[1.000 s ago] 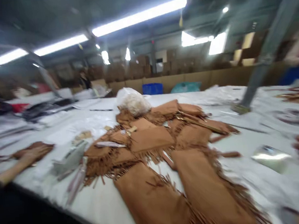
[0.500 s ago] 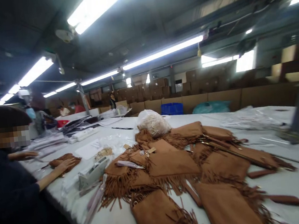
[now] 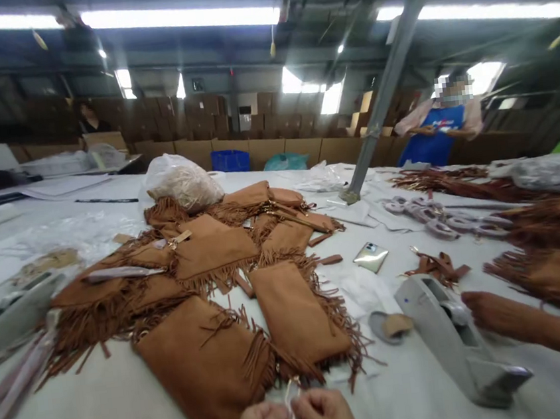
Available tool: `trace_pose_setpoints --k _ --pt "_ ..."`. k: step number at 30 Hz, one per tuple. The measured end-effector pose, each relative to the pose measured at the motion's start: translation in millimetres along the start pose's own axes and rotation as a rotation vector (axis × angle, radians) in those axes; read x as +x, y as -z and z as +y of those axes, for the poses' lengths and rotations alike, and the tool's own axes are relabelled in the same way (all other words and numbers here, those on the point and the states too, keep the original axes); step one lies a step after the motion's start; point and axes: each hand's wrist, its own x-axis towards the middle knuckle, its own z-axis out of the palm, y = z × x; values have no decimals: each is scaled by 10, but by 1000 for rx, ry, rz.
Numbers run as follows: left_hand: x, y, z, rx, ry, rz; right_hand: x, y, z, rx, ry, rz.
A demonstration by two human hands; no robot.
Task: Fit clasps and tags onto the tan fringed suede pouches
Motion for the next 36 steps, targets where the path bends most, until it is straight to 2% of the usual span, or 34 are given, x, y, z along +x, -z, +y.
trace_pose_setpoints --k 2,4,5,8,10,12,15,19,26,29,31,33,36 --pt "47 -4 -56 45 -47 59 -80 82 -58 -74 69 168" --pt "58 -31 -92 146 -142 133 -161 156 -67 -40 25 283" --pt "49 -50 -100 212 -191 163 -198 165 -61 12 -33 290" --pt "-19 -101 -98 423 -332 208 -268 45 -62 203 -170 182" --pt "-75 -111 -86 549 -431 226 -273 -108 -97 315 -186 76" --pt "-121 -101 -71 610 -480 254 -252 -251 -138 439 -192 29" --pt "-160 -79 -38 561 -438 271 -201 -380 -163 628 -212 66" --pt "-161 -73 2 464 -386 256 -151 -427 -156 795 -265 65" --pt "-178 -52 62 617 -462 286 -122 -470 -159 842 -301 109" --pt "-192 -33 109 618 -490 292 -120 -495 -157 864 -287 132" --pt "-172 -21 134 539 -457 254 -127 -493 -187 921 -275 91" --pt "-126 -13 145 387 -385 168 -133 -460 -240 1013 -276 10" --pt "-52 -20 146 52 -255 43 -108 -355 -319 1148 -320 -194"
